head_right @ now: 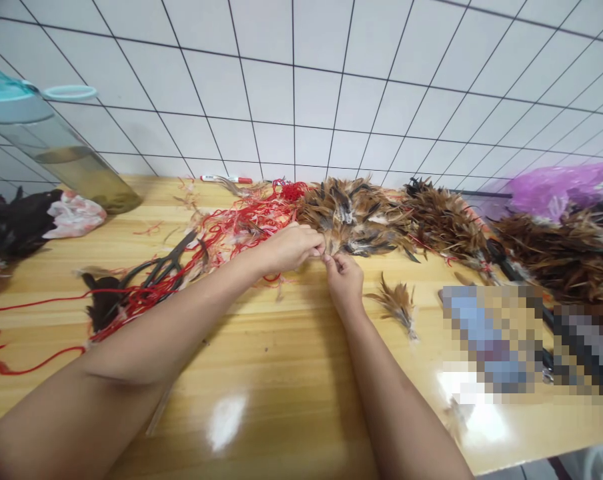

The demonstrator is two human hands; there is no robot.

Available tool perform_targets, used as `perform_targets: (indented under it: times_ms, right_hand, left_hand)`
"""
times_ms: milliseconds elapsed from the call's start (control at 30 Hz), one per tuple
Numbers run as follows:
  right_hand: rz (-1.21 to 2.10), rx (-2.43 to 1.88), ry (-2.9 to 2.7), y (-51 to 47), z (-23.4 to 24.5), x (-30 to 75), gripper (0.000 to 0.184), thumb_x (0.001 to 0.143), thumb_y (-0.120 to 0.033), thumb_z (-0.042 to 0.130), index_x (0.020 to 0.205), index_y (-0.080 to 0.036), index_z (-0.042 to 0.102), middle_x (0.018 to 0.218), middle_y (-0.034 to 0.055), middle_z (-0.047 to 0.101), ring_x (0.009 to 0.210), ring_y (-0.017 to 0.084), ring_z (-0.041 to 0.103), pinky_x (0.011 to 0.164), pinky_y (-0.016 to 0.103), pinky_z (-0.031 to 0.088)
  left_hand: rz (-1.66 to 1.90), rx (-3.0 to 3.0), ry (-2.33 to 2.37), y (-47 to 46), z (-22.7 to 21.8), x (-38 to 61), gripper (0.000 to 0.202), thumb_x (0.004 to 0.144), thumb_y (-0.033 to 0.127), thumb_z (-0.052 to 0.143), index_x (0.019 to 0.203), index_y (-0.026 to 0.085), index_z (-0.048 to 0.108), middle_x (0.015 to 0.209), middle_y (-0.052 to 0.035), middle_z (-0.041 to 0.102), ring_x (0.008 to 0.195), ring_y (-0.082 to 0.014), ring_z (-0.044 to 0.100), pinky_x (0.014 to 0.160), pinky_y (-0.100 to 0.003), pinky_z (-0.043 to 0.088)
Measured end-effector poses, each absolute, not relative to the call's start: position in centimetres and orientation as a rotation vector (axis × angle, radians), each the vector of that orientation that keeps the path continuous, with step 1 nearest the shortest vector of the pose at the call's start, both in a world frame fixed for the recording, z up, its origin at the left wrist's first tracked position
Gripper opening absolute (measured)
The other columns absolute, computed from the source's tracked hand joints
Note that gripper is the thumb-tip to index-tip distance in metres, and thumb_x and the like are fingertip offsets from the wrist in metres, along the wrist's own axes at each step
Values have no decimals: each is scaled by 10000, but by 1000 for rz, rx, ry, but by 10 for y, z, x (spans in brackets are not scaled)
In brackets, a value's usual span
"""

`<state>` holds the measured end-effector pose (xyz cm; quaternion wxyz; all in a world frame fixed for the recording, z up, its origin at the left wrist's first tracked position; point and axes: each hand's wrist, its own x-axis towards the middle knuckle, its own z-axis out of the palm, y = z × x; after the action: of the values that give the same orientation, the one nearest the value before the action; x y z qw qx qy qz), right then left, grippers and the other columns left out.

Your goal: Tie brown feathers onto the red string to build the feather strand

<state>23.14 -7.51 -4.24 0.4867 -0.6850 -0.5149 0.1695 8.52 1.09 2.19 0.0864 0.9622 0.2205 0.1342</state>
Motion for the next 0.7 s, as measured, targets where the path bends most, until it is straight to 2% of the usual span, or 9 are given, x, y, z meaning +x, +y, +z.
perform_targets:
  times_ms: [400,700]
  right_hand:
    - [363,-1637,-1304,-72,-46,234,316,782,-444,530,600,-189,573,589,-8,484,605,139,439,604,275,349]
    - [480,-1540,-1363,-73,-43,233,241,750,-407,558,653,-196,621,627,11,576,647,165,496,656,297,387]
  left_hand:
    - [442,2862,595,10,20,86,128,878,207,486,848,195,610,865,-37,665,856,-185,578,784,-307,395]
    - [686,2753,602,8,12,93,110,870,214,522,971,180,553,912,-46,629,865,-181,550,768,-287,420]
